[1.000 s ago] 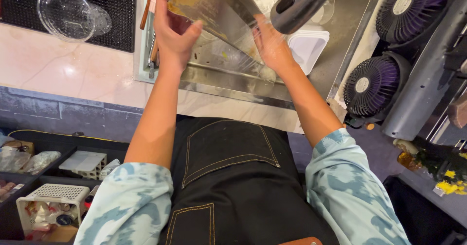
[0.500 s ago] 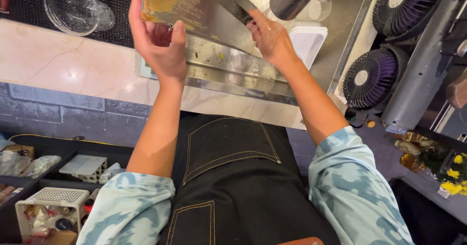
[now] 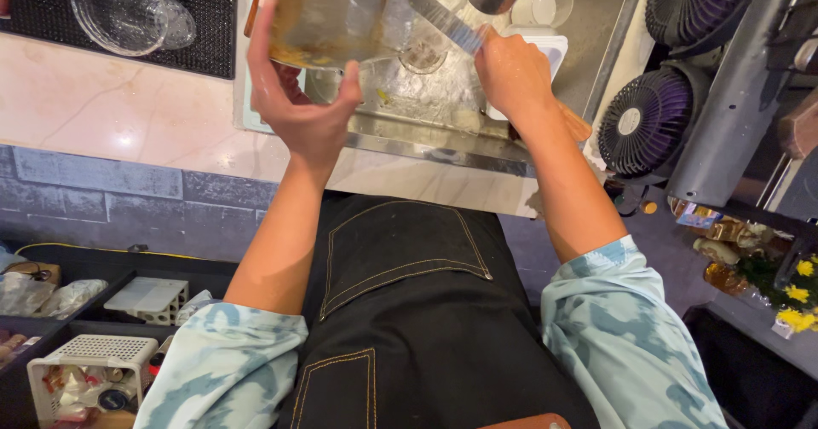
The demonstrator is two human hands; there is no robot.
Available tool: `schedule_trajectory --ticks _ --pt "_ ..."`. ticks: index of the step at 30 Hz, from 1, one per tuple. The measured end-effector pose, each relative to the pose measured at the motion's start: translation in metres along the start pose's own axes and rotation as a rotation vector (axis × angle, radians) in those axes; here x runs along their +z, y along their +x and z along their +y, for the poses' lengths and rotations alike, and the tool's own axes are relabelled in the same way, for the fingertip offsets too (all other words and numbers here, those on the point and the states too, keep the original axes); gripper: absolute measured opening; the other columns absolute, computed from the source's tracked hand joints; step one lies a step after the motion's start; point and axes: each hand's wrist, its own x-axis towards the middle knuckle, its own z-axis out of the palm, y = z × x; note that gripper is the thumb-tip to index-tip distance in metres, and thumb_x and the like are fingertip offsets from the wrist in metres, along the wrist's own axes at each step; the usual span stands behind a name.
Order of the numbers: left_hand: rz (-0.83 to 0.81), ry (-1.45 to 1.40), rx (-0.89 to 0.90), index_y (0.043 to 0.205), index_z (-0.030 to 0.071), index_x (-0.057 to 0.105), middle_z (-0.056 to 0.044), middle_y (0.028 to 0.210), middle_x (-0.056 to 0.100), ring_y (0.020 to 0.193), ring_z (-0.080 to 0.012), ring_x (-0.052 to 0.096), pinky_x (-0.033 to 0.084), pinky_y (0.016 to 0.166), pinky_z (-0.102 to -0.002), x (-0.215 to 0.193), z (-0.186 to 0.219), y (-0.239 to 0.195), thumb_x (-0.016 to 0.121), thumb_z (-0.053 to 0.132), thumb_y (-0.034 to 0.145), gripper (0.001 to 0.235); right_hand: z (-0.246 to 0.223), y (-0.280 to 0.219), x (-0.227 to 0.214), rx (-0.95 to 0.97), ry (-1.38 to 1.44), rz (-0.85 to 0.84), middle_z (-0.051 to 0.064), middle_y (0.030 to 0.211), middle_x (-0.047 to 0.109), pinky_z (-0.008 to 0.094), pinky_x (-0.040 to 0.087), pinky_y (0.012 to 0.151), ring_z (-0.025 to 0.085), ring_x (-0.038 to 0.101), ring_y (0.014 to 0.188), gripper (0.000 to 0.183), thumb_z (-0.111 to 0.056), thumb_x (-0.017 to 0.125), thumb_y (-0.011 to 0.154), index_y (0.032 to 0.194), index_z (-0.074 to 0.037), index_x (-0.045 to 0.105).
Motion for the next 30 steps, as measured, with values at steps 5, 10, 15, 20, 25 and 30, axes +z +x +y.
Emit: schedule_trajectory --ticks 5,10,15,20,25,30 --pt "-0.138 0.192 0.316 0.156 0.01 0.037 -0.015 0.156 0.05 0.141 -0.0313 0.058 0.053 0.118 -0.038 0.004 0.013 0.003 0.092 0.006 0.088 0.087 0.007 -0.006 0.009 -0.031 -0.054 -0.029 0.029 0.082 0.069 0.057 0.053 0.064 0.05 0.068 0.076 0.021 -0.005 0.066 0.091 0.108 0.004 0.059" --pt "-0.226 0.261 0.479 0.154 0.01 0.038 -0.016 0.151 0.054 0.14 -0.0378 0.058 0.052 0.118 -0.045 0.001 0.025 0.003 0.099 0.018 0.086 0.092 0.007 -0.005 0.021 0.031 -0.16 -0.062 0.027 0.088 0.07 0.053 0.057 0.063 0.047 0.07 0.079 0.033 0.001 0.067 0.081 0.112 0.003 0.059" --pt "-0.058 0.131 0.318 0.159 0.016 0.034 -0.015 0.158 0.044 0.145 -0.0294 0.049 0.046 0.123 -0.044 -0.007 0.031 -0.004 0.087 0.01 0.094 0.084 0.015 -0.02 0.018 0.121 -0.23 -0.05 0.026 0.092 0.071 0.052 0.058 0.065 0.046 0.072 0.081 0.031 0.002 0.067 0.085 0.115 0.001 0.058" --pt "0.374 -0.087 -0.129 0.159 0.007 0.036 -0.005 0.121 0.043 0.103 -0.0155 0.046 0.045 0.091 -0.032 -0.015 0.021 -0.014 0.077 0.0 0.101 0.071 0.027 -0.068 0.001 0.21 -0.144 0.044 0.026 0.09 0.071 0.057 0.054 0.067 0.05 0.069 0.082 0.032 0.004 0.064 0.085 0.116 -0.001 0.056" --pt "0.595 -0.486 -0.502 0.154 0.01 0.038 -0.007 0.119 0.058 0.094 -0.0151 0.058 0.052 0.075 -0.032 -0.023 -0.023 -0.018 0.069 0.004 0.101 0.062 0.032 -0.118 -0.015 0.257 -0.006 0.268 0.027 0.094 0.071 0.059 0.052 0.07 0.05 0.069 0.084 0.029 0.001 0.059 0.098 0.127 -0.002 0.057" --pt "0.667 -0.596 -0.778 0.148 0.012 0.045 -0.004 0.117 0.059 0.093 -0.0163 0.06 0.057 0.076 -0.037 -0.011 -0.063 -0.038 0.067 0.019 0.099 0.055 0.028 -0.155 -0.051 0.286 0.18 0.288 0.027 0.091 0.07 0.056 0.053 0.071 0.048 0.069 0.083 0.033 -0.005 0.058 0.103 0.135 -0.003 0.054"
